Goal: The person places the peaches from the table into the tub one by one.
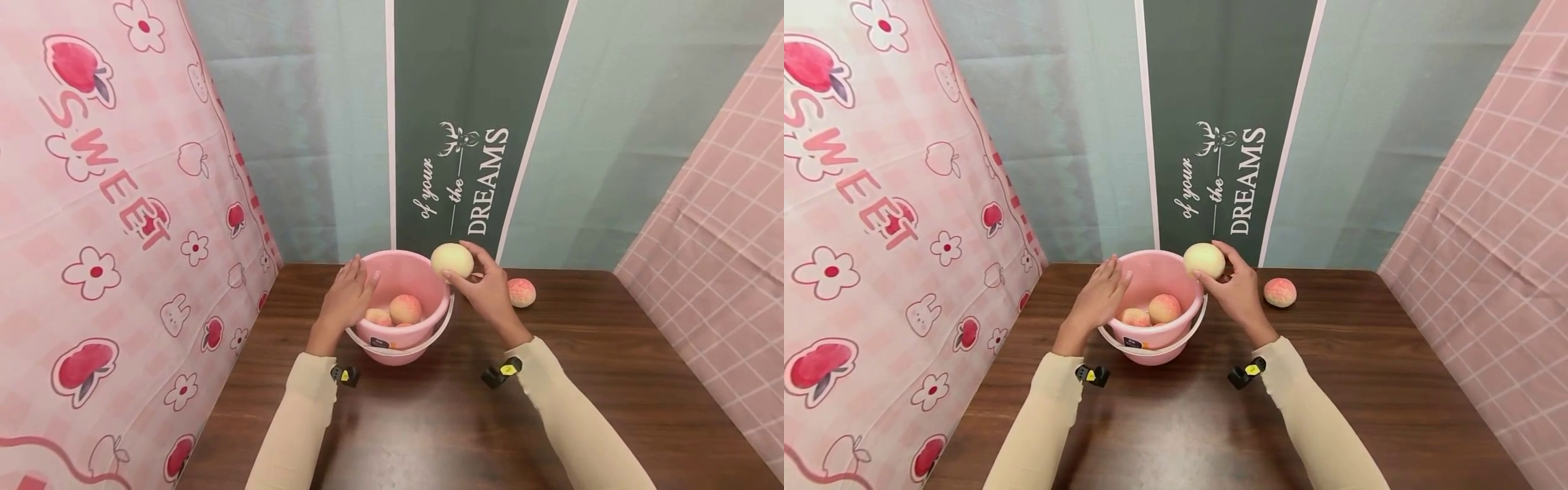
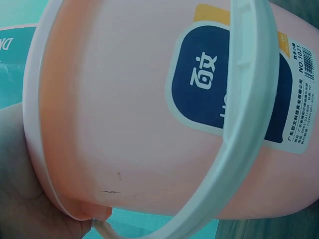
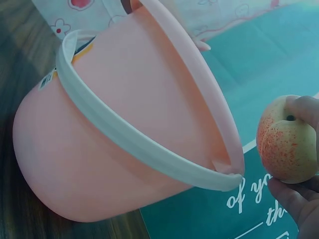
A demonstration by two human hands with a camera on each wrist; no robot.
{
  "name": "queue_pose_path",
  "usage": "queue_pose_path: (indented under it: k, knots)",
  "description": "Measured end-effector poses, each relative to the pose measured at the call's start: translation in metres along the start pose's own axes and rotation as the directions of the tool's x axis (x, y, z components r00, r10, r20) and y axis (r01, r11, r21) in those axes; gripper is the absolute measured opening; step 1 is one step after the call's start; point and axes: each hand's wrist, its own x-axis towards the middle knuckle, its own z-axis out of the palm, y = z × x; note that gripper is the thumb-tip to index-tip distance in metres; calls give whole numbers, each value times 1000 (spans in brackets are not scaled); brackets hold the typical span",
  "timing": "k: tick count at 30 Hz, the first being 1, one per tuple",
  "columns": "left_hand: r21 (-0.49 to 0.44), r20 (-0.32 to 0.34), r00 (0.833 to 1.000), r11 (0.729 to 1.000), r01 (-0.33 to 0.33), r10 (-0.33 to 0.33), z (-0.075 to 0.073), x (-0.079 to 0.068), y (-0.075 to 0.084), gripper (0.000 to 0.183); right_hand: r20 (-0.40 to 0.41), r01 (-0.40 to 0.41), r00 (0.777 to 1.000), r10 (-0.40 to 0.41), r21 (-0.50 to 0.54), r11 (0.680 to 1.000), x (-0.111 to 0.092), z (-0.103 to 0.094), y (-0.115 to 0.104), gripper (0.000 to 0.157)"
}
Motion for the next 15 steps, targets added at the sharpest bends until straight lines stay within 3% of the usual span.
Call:
queue_pose_path:
  k: [5, 15]
  knots:
    - [-3, -2, 1000, 1000, 0, 0, 1, 0, 0, 76, 24, 5, 1000, -5, 11, 1000, 1, 7, 18, 68]
    - [-18, -11, 1000, 1000, 5, -5, 0, 0, 1, 72, 85, 58, 995, -56, -19, 998, -2, 18, 19, 67]
